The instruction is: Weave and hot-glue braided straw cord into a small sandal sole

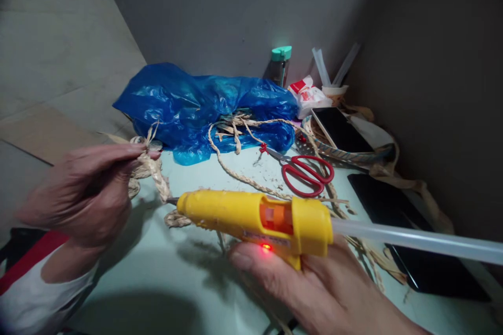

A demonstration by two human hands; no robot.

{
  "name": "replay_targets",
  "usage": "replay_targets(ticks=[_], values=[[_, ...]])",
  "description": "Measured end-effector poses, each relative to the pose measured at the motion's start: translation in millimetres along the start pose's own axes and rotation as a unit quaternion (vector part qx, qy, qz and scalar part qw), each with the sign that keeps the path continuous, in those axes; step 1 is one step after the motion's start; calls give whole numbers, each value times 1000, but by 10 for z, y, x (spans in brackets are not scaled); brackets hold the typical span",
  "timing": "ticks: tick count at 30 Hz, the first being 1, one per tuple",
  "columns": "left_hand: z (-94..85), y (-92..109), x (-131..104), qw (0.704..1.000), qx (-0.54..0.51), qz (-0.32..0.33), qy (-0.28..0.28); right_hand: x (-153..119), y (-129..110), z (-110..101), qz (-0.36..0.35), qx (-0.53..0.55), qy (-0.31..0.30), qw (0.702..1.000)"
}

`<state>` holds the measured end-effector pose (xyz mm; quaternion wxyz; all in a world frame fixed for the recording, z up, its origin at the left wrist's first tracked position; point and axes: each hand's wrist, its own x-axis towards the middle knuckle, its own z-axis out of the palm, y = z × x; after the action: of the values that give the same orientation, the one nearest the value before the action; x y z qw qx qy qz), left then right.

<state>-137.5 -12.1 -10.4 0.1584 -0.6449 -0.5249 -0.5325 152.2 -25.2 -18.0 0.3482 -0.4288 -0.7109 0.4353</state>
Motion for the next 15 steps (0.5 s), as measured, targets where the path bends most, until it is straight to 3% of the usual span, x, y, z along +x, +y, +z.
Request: replay_targets(ticks=[3,7,11,15], values=[[25,-61,-28,997,-13,66,31,26,-41,10,4,3,-38,999],[30,-96,-68,999,43,30,7,105,-52,36,89,92,-75,989],[39,-63,-40,996,55,-56,-32,271,19,-2,123,253,-87,956],[67,-29,31,971,-9,-227,-77,441,126,-35,150,278,-46,948]])
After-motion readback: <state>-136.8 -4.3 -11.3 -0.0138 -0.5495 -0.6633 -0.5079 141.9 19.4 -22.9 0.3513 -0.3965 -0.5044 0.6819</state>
